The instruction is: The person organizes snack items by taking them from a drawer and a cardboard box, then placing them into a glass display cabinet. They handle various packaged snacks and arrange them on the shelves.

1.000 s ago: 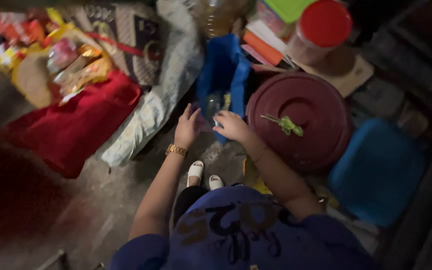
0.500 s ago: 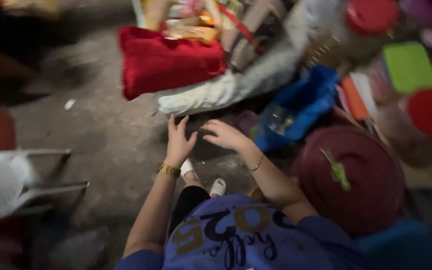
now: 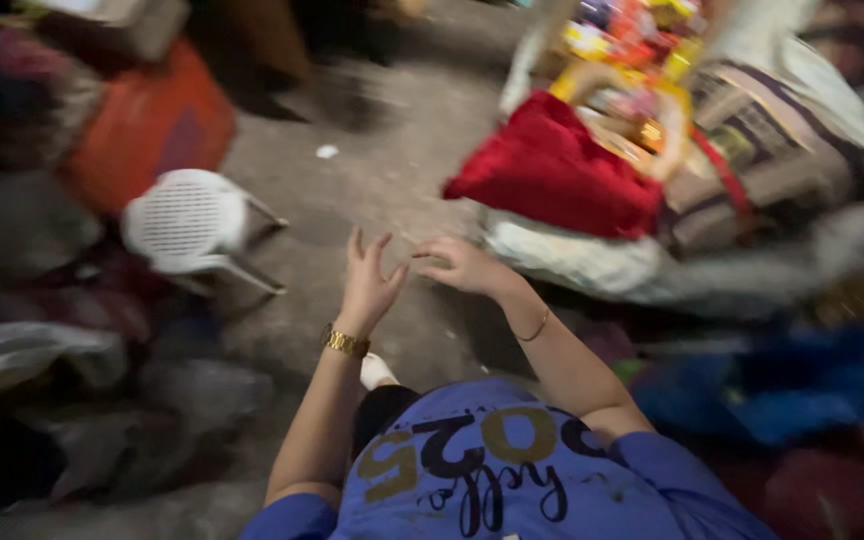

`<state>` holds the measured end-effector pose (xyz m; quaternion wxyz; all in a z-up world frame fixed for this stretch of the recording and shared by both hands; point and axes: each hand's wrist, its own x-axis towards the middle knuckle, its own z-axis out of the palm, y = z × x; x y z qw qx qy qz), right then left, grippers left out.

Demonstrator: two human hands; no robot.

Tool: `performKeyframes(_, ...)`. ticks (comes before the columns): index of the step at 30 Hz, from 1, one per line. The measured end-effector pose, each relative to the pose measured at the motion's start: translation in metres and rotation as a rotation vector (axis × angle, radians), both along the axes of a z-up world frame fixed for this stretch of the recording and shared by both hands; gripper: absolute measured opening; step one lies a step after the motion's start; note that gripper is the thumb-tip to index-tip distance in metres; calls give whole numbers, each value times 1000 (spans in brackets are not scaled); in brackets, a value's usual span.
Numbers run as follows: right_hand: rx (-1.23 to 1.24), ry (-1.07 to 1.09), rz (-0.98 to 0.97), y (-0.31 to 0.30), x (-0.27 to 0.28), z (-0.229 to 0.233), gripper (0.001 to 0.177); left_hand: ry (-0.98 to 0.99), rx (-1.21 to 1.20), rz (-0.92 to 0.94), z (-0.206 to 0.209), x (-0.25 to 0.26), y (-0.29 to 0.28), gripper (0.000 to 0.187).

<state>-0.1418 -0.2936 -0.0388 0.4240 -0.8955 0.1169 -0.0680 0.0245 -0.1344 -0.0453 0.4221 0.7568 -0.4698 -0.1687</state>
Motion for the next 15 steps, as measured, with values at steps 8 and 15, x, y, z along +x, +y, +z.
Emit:
performKeyframes(8,175,-99,149,29,204,45,39,-22,-44,196,40,164,66,57)
performKeyframes(15,243,-114,248,40,323,40,32,0,-55,329,24,251,98,56)
